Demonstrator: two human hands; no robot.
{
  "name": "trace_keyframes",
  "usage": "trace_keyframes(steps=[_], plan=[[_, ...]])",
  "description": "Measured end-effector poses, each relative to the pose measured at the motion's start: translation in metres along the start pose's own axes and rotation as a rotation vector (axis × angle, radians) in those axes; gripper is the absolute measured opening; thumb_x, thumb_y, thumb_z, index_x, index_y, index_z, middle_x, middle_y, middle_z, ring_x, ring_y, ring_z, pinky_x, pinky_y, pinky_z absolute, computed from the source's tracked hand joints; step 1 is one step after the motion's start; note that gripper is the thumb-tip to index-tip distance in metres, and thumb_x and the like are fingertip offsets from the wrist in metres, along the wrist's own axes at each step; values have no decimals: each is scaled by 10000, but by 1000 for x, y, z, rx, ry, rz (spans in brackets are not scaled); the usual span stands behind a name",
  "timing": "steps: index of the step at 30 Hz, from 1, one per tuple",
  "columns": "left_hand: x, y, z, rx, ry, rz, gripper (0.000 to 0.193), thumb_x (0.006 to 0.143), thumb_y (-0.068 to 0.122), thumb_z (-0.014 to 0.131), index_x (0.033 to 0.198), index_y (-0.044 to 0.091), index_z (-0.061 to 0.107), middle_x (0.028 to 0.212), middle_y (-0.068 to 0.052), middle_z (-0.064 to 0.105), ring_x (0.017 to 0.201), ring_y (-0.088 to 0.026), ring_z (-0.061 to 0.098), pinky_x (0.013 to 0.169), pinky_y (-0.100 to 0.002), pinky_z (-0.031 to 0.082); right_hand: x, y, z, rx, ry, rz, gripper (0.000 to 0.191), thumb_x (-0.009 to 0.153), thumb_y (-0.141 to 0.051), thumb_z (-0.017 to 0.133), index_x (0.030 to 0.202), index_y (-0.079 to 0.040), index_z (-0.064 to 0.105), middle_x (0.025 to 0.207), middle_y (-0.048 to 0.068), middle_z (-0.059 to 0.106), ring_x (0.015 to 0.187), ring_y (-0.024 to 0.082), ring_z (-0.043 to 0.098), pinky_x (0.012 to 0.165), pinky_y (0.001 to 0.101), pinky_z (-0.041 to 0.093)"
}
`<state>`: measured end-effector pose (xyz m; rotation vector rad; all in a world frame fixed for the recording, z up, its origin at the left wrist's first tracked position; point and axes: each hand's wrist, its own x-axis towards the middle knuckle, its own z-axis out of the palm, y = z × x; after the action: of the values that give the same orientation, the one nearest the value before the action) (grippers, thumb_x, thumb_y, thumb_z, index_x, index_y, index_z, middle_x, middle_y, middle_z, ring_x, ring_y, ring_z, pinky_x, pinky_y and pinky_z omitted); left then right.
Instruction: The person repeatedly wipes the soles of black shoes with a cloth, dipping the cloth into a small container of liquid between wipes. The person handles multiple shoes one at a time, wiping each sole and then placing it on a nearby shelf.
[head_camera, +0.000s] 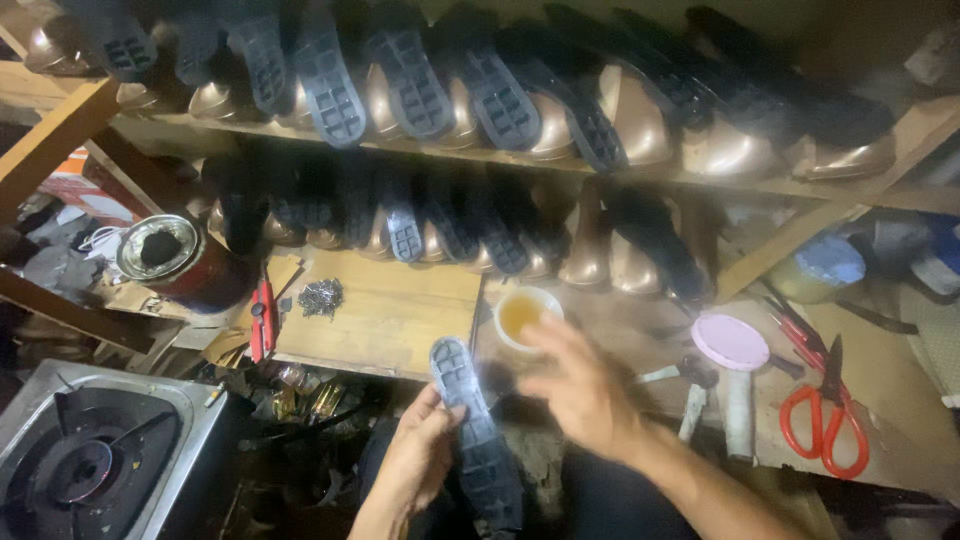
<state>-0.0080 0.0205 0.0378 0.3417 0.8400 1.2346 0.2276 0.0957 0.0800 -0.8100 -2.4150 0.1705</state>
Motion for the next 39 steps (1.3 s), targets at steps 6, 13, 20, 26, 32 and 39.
trace_keyframes(steps=[6,13,20,26,32,39], plan=[[-3,-13,-7,117,-242,33,683,754,-97,619,1408,67,515,1043,-91,711,898,-177,661,809,-323,526,34,32,-6,-103,-232,258,211,757,-270,814,879,-98,801,1540,171,471,1461,437,270,1141,579,267],[-9,-16,-16,164,-85,-35,693,723,-140,545,1385,64,534,1051,-88,702,899,-155,700,827,-304,569,44,23,-15,-1,-94,195,218,735,-276,820,700,-71,755,1483,165,516,1466,431,322,1139,568,314],[-13,-8,6,149,-147,-54,640,768,-133,561,1383,43,536,1067,-83,709,906,-164,671,802,-315,556,16,-21,-14,308,-178,220,255,778,-117,740,1028,-102,789,1589,137,414,1496,345,351,1206,509,300],[-13,-2,14,155,-169,-20,682,758,-134,555,1404,81,525,1075,-69,707,918,-149,664,814,-307,561,-9,-32,2,419,-139,155,487,736,88,638,1133,-127,819,1660,196,235,1554,393,60,1231,576,69],[-7,-2,16,30,-155,119,612,781,-115,581,1379,10,536,1097,-111,700,933,-182,663,823,-332,536,-35,-34,-4,579,-116,104,383,834,50,683,1150,-143,779,1616,184,388,1494,355,357,1214,512,320],[-9,-1,21,208,-128,68,600,790,-88,639,1375,13,552,1185,-106,719,1076,-188,682,961,-320,547,-30,-44,-1,808,-80,463,489,852,1,729,1328,-17,619,1250,90,576,908,114,683,761,249,612]])
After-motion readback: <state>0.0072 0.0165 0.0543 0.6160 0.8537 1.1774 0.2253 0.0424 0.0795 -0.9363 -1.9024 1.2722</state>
